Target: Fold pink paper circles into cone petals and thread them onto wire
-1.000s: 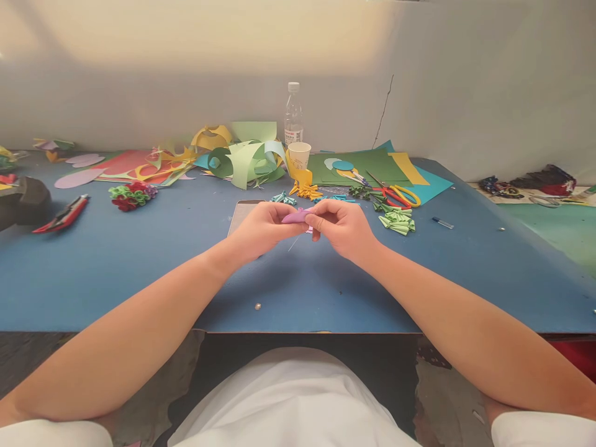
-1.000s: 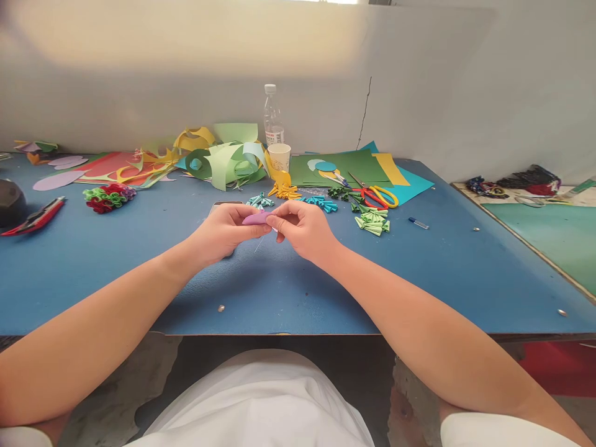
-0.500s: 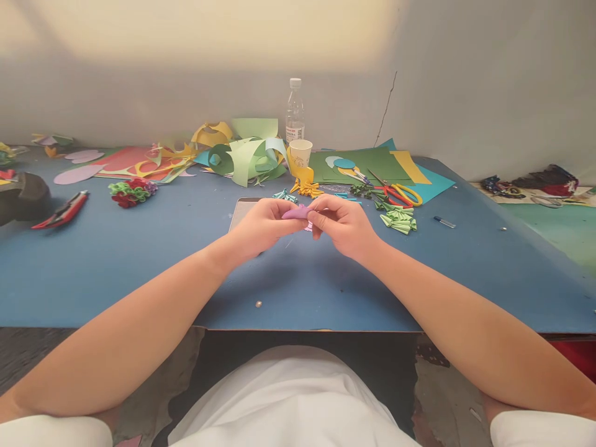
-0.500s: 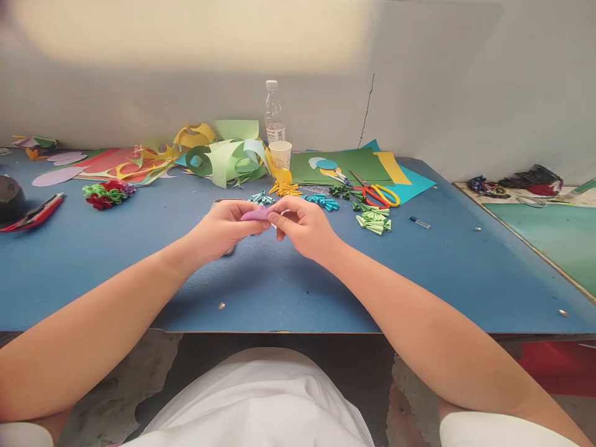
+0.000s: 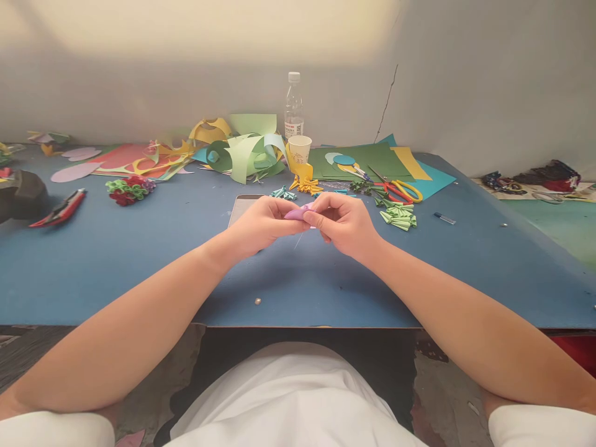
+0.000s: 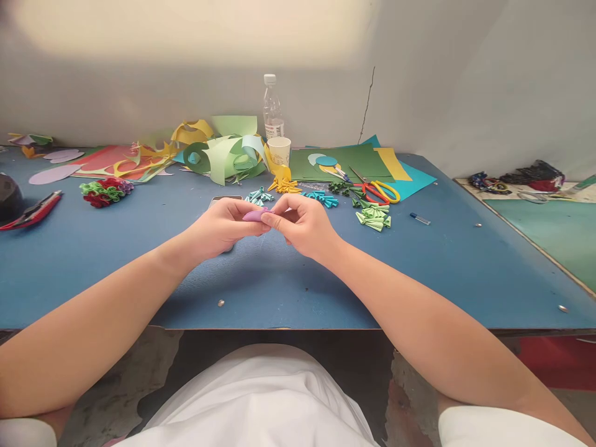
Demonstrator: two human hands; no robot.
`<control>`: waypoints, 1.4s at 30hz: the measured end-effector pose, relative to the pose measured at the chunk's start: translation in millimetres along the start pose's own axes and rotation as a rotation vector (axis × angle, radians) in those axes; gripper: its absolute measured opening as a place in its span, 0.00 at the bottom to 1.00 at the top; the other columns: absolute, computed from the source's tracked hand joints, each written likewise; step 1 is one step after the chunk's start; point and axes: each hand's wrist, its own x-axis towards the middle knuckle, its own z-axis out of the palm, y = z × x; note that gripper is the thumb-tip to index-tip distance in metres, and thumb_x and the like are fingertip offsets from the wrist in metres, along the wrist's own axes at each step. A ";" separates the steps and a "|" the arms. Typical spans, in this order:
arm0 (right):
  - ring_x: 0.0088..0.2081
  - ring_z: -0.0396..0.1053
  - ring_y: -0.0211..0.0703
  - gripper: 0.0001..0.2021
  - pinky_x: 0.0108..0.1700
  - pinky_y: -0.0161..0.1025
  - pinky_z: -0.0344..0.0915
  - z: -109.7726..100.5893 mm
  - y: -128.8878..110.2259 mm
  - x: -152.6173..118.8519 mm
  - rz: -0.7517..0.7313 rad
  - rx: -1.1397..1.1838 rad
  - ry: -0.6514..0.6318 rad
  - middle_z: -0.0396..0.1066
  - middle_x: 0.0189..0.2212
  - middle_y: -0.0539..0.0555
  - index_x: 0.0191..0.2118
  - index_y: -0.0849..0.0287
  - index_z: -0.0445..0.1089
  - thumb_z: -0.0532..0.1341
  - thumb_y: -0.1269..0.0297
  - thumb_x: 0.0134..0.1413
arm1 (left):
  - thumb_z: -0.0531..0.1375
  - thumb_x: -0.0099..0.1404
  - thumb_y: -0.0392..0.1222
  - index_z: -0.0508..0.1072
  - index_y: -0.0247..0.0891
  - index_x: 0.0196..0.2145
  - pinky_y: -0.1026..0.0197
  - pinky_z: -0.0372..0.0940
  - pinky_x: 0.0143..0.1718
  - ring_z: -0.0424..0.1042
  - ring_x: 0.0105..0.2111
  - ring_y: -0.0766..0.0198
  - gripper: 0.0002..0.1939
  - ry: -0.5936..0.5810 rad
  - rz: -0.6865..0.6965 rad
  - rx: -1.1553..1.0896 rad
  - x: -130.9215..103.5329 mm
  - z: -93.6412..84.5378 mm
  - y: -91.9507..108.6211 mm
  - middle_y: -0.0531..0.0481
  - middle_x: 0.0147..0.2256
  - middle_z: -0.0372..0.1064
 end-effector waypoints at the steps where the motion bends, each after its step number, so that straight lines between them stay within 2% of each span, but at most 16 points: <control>1: 0.20 0.64 0.34 0.18 0.20 0.36 0.61 0.3 -0.1 0.2 -0.007 0.008 0.000 0.70 0.24 0.48 0.31 0.56 0.72 0.73 0.48 0.55 | 0.68 0.61 0.44 0.81 0.39 0.29 0.64 0.47 0.21 0.53 0.22 0.72 0.07 0.012 -0.011 0.014 -0.3 0.0 0.8 0.55 0.23 0.58; 4: 0.25 0.69 0.36 0.14 0.25 0.37 0.68 1.3 -2.0 1.0 -0.047 0.026 -0.004 0.74 0.31 0.50 0.34 0.56 0.75 0.73 0.51 0.56 | 0.68 0.62 0.45 0.82 0.39 0.31 0.63 0.43 0.19 0.46 0.18 0.75 0.08 0.053 -0.043 0.051 -0.9 -0.3 2.6 0.56 0.22 0.57; 8: 0.27 0.71 0.36 0.12 0.29 0.38 0.71 1.7 -6.1 1.1 -0.075 0.012 -0.025 0.76 0.38 0.52 0.39 0.56 0.77 0.70 0.52 0.61 | 0.68 0.61 0.47 0.81 0.39 0.29 0.63 0.42 0.19 0.48 0.19 0.73 0.09 0.082 -0.026 0.046 -0.4 0.0 2.1 0.55 0.22 0.59; 11: 0.24 0.70 0.36 0.14 0.27 0.39 0.69 1.3 -9.3 0.6 -0.034 -0.047 0.014 0.76 0.32 0.51 0.36 0.57 0.77 0.69 0.50 0.60 | 0.68 0.61 0.48 0.81 0.39 0.28 0.63 0.45 0.19 0.52 0.20 0.72 0.11 0.092 -0.020 0.049 0.4 0.5 0.8 0.54 0.23 0.62; 14: 0.21 0.69 0.38 0.14 0.25 0.38 0.66 1.1 -12.4 0.7 0.044 -0.086 0.076 0.71 0.21 0.48 0.36 0.58 0.78 0.70 0.50 0.59 | 0.69 0.61 0.47 0.80 0.38 0.31 0.63 0.54 0.23 0.62 0.23 0.69 0.10 0.126 0.000 -0.004 1.2 1.1 -0.8 0.52 0.25 0.69; 16: 0.21 0.68 0.38 0.14 0.26 0.38 0.66 1.1 -13.4 1.4 0.075 -0.063 0.098 0.70 0.18 0.47 0.36 0.58 0.78 0.71 0.51 0.58 | 0.71 0.59 0.46 0.79 0.38 0.32 0.63 0.58 0.26 0.68 0.27 0.66 0.10 0.150 0.030 -0.061 1.7 1.6 -2.2 0.51 0.27 0.73; 20: 0.21 0.68 0.37 0.14 0.28 0.38 0.67 1.3 -10.6 3.3 0.105 0.036 0.106 0.70 0.18 0.47 0.35 0.59 0.78 0.72 0.52 0.55 | 0.74 0.56 0.46 0.76 0.38 0.33 0.63 0.62 0.30 0.72 0.30 0.65 0.14 0.188 0.063 -0.125 2.1 3.9 -5.5 0.50 0.31 0.77; 28: 0.21 0.68 0.37 0.14 0.28 0.38 0.68 1.7 -7.1 2.2 0.107 0.118 0.109 0.69 0.17 0.46 0.34 0.58 0.78 0.74 0.51 0.54 | 0.73 0.60 0.44 0.78 0.38 0.37 0.62 0.66 0.35 0.76 0.35 0.63 0.12 0.166 0.137 -0.236 3.1 8.7 -10.9 0.49 0.35 0.79; 36: 0.21 0.70 0.37 0.16 0.25 0.38 0.68 2.2 -10.6 0.6 0.020 0.039 0.135 0.74 0.24 0.49 0.31 0.57 0.76 0.74 0.49 0.52 | 0.72 0.60 0.45 0.80 0.37 0.34 0.62 0.63 0.29 0.71 0.28 0.66 0.10 0.208 0.168 -0.086 -1.3 8.9 -7.2 0.50 0.29 0.77; 42: 0.22 0.70 0.36 0.17 0.25 0.37 0.66 4.1 -11.0 0.1 0.004 0.062 0.124 0.72 0.25 0.48 0.31 0.57 0.74 0.74 0.49 0.52 | 0.71 0.61 0.44 0.77 0.37 0.33 0.61 0.64 0.29 0.70 0.29 0.65 0.10 0.280 0.312 0.054 -1.5 13.1 -13.6 0.51 0.29 0.73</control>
